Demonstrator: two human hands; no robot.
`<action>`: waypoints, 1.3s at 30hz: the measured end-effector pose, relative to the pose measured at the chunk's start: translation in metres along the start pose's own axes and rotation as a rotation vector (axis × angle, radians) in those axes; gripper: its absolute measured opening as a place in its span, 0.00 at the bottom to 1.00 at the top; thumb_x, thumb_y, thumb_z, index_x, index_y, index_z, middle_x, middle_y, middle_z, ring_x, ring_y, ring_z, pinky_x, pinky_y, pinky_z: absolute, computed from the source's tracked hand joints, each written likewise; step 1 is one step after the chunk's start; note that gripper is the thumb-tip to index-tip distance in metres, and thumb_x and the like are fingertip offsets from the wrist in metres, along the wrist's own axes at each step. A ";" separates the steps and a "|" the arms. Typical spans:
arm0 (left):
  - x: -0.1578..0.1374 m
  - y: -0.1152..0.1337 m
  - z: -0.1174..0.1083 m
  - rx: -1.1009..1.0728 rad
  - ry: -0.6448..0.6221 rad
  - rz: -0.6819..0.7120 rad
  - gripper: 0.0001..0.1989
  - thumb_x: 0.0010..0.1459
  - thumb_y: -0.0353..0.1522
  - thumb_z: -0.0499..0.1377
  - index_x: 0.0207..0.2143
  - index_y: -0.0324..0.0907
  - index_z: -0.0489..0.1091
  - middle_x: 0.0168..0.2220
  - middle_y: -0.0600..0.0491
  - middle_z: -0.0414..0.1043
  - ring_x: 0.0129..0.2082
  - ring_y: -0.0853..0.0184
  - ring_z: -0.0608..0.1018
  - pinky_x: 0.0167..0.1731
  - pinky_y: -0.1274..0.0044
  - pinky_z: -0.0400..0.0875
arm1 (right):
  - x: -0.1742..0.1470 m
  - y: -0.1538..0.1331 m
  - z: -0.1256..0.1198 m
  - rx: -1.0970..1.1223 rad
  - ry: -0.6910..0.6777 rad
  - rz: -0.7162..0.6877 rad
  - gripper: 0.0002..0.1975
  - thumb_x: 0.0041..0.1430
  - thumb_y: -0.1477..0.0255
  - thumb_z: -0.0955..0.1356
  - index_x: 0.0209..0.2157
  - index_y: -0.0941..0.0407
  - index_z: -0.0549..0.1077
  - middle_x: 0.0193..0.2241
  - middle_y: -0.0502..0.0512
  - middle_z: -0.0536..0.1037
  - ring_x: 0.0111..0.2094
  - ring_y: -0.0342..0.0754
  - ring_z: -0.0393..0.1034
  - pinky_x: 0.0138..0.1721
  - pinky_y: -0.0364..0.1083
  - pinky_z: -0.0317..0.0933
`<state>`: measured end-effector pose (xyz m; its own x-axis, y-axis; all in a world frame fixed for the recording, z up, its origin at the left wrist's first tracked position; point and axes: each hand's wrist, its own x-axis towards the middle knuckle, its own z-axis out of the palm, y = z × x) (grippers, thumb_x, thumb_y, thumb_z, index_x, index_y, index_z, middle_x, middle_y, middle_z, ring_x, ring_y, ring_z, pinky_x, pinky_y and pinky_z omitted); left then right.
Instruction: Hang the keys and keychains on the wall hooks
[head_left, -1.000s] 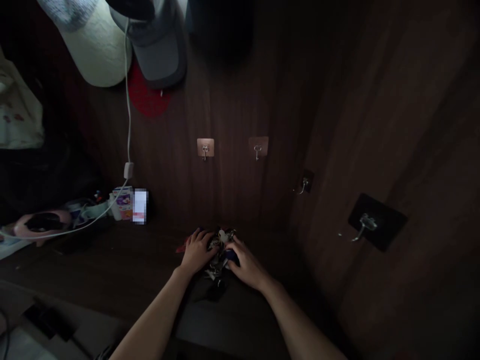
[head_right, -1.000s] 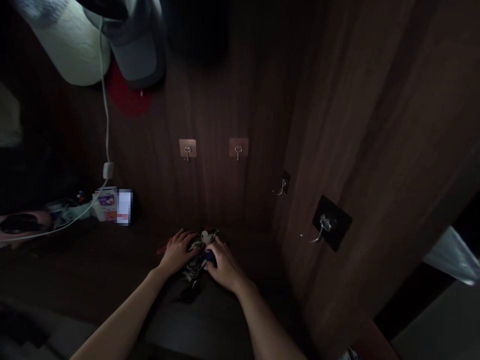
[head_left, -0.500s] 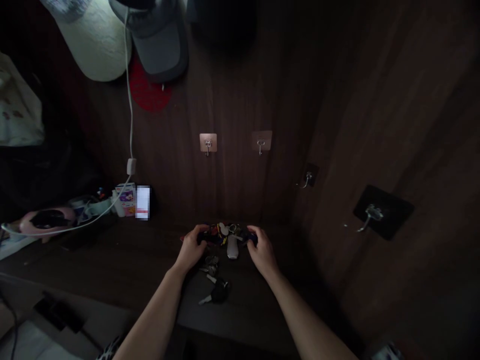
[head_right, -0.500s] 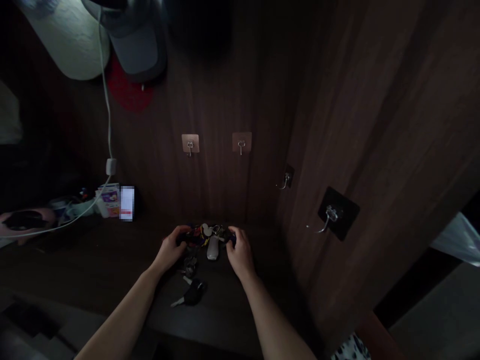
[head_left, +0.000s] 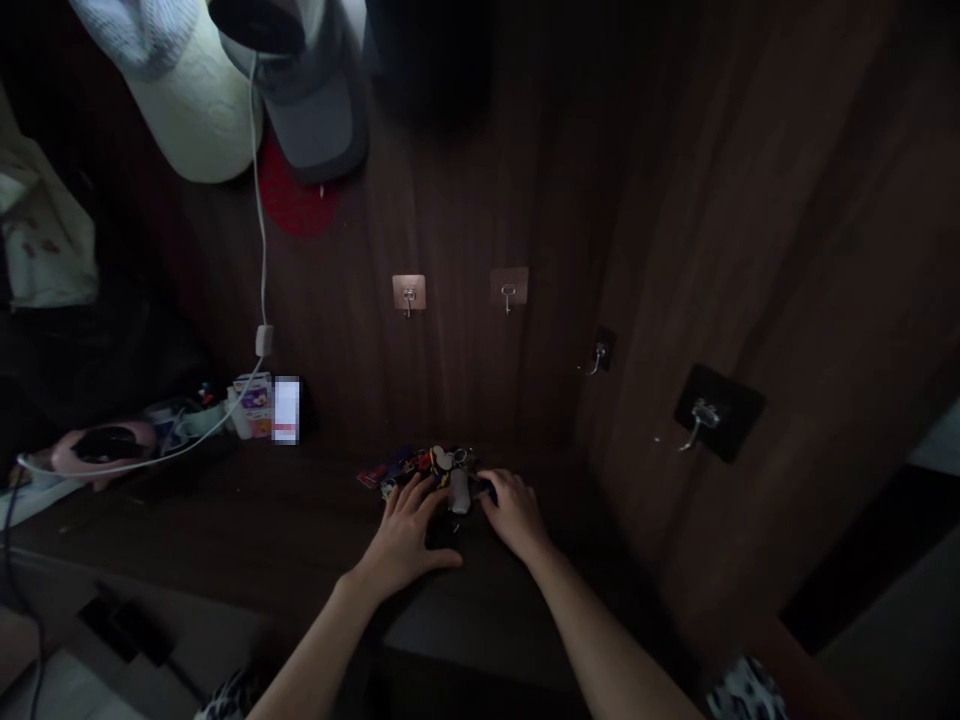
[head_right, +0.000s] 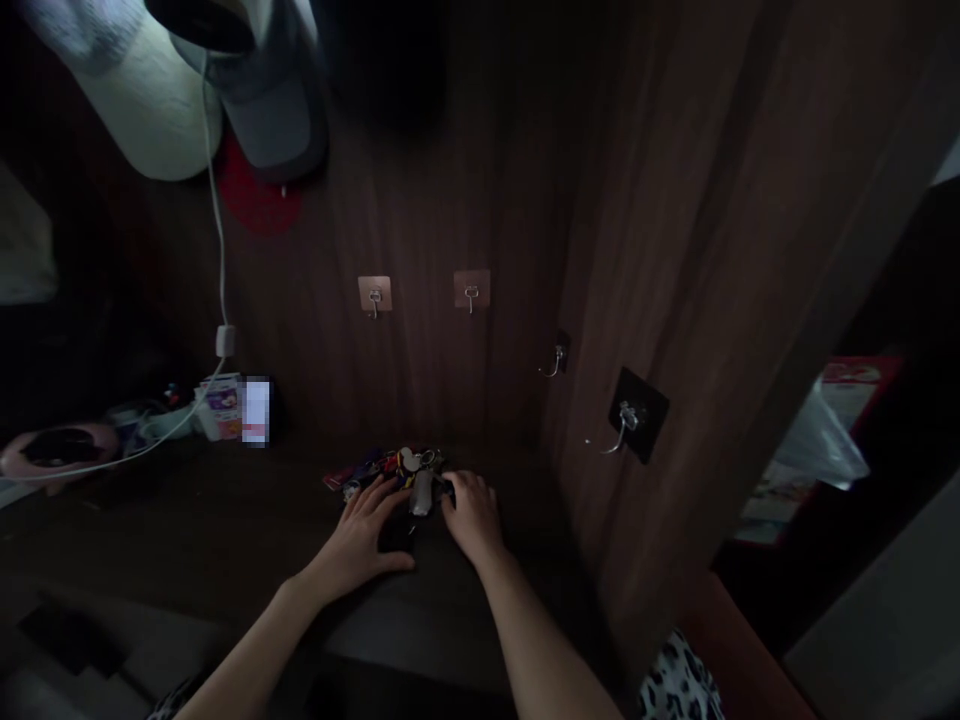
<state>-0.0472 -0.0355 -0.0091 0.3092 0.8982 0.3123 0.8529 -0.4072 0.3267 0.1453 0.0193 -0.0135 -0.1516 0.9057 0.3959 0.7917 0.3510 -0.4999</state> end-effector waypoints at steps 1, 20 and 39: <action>0.009 0.005 0.005 0.019 0.004 0.003 0.42 0.41 0.49 0.62 0.58 0.50 0.54 0.60 0.47 0.53 0.62 0.52 0.51 0.57 0.54 0.44 | 0.000 0.000 0.000 0.003 -0.001 0.005 0.16 0.52 0.76 0.62 0.43 0.52 0.69 0.45 0.54 0.72 0.47 0.52 0.63 0.44 0.50 0.53; 0.032 -0.034 -0.007 -0.323 0.818 -0.500 0.12 0.55 0.32 0.47 0.40 0.42 0.66 0.38 0.50 0.71 0.37 0.65 0.74 0.40 0.73 0.68 | 0.005 0.027 -0.003 0.398 0.357 0.175 0.13 0.48 0.77 0.57 0.29 0.55 0.71 0.32 0.55 0.75 0.38 0.50 0.68 0.43 0.49 0.59; 0.036 -0.029 0.001 -0.063 0.361 -0.359 0.09 0.50 0.37 0.58 0.35 0.50 0.74 0.46 0.51 0.66 0.49 0.57 0.66 0.49 0.63 0.59 | 0.005 0.023 -0.005 0.479 0.346 0.193 0.12 0.46 0.72 0.58 0.26 0.56 0.72 0.29 0.56 0.76 0.34 0.51 0.70 0.39 0.48 0.60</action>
<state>-0.0605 0.0086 -0.0085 -0.1725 0.8736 0.4551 0.8482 -0.1032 0.5195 0.1657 0.0308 -0.0188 0.2318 0.8623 0.4502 0.4197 0.3288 -0.8460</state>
